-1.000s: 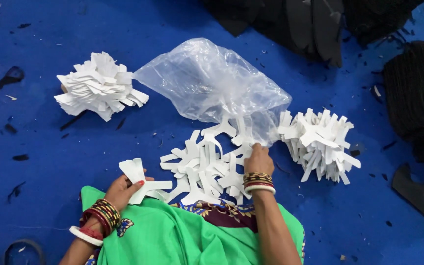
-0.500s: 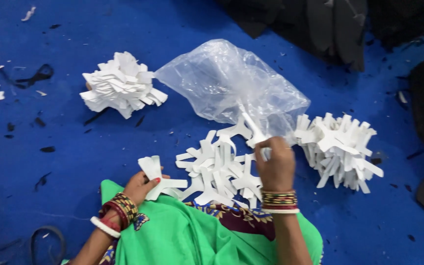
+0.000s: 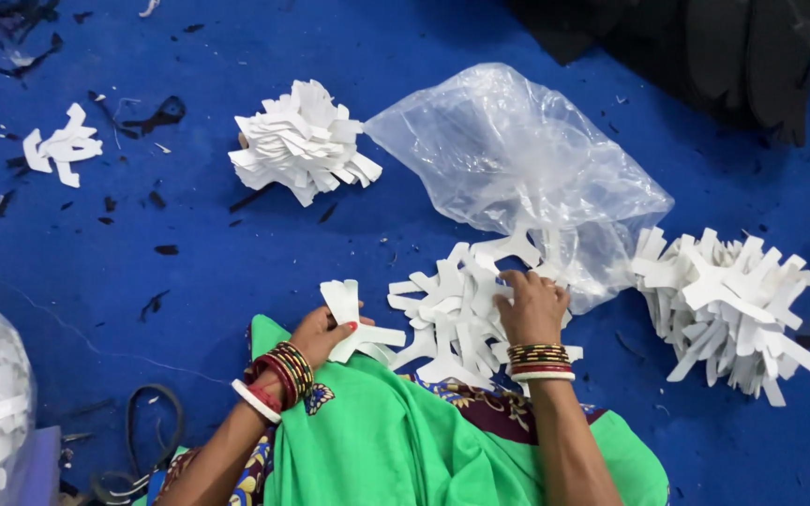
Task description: The person sorts and stacks white Y-shaped shoe components on a blue floor mat.
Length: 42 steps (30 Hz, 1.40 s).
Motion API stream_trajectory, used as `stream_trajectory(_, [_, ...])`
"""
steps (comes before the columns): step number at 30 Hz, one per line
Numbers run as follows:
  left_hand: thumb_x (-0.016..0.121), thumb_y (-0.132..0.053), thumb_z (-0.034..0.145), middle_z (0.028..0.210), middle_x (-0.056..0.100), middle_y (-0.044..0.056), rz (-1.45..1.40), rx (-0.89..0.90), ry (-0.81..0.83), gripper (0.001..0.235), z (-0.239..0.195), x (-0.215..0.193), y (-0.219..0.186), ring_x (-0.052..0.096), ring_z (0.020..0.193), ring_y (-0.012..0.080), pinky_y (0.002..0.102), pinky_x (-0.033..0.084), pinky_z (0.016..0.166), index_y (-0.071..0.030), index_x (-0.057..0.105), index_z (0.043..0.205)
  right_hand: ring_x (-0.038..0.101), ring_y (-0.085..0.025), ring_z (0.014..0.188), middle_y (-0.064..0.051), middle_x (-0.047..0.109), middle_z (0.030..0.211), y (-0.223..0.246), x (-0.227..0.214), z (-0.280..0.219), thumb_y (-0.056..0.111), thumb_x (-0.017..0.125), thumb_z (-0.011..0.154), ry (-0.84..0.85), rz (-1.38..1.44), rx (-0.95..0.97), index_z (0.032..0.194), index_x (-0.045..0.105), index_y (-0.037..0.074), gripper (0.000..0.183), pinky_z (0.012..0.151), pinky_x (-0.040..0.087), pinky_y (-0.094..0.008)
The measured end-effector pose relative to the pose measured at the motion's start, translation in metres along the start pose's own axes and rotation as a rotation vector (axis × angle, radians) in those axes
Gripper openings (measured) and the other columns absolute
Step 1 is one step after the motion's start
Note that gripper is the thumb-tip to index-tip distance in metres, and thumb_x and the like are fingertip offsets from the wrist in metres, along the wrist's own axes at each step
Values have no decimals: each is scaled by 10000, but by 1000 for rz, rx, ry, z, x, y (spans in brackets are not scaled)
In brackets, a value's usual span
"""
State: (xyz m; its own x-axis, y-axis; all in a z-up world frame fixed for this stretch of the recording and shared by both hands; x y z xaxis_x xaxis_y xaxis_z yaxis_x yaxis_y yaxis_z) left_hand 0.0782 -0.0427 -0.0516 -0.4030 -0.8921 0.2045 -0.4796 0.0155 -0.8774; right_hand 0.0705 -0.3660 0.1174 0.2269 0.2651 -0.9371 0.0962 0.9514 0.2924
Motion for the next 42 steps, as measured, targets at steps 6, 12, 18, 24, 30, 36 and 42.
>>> stream_trajectory(6, [561,-31,972,1184,772,147,-24,-67,-52,399,3,-4,3,717,1085,207,315,566,968,12,537,1368,751,-214,937,-81,783,1062,-82,-55,-12,246,775,874,123,444,330,1105,773,146,251,811,572,-348])
stream_trajectory(12, [561,-20,959,1196,767,134,23,-58,-16,412,-4,-1,-1,710,1079,192,304,564,956,2,540,1369,678,-270,958,-173,729,1109,-242,-138,-52,292,875,903,-369,362,536,1278,728,-7,501,804,542,-349])
stream_trajectory(18, [572,-25,968,1183,766,145,5,-33,2,387,0,1,7,711,1087,193,313,568,958,-2,526,1352,706,-305,977,-186,743,1095,-213,-83,-64,330,798,941,-281,131,784,1265,727,58,429,868,542,-435])
stream_trajectory(24, [570,-44,976,1179,768,154,-20,-50,-32,378,-3,-1,-4,715,1077,202,320,572,951,5,540,1350,774,-293,891,-133,802,960,-99,37,-51,433,831,780,646,13,576,1008,824,135,375,849,586,-407])
stream_trajectory(30, [571,-40,972,1191,768,129,8,-37,-31,395,-5,4,-10,699,1094,181,302,552,976,-11,522,1362,709,-393,975,-237,730,1021,-83,60,-56,675,876,704,653,-236,488,1056,685,-1,785,854,564,-468])
stream_trajectory(36, [565,-35,978,1205,777,124,103,-43,-39,388,-7,5,-16,702,1099,173,296,545,976,-2,553,1365,744,-350,922,-188,765,968,-107,87,-61,459,905,666,639,-34,497,1001,695,33,581,849,583,-426])
stream_trajectory(42, [553,-21,963,1197,771,129,82,-54,-40,404,-10,5,-16,714,1091,189,301,558,964,3,546,1366,727,-296,884,-134,768,921,-96,69,-51,298,784,791,540,59,468,922,730,98,245,843,566,-407])
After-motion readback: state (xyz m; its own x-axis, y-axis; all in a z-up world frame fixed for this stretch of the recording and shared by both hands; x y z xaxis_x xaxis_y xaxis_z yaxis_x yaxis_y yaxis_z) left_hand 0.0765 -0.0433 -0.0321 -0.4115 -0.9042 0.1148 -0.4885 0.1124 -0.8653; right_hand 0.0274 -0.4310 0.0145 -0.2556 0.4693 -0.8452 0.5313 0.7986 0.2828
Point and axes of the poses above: each hand's wrist, its own z-axis towards the middle knuckle, its own x-axis out of the palm, y = z × x, the point moved 10 cm from there along z, towards the middle knuckle
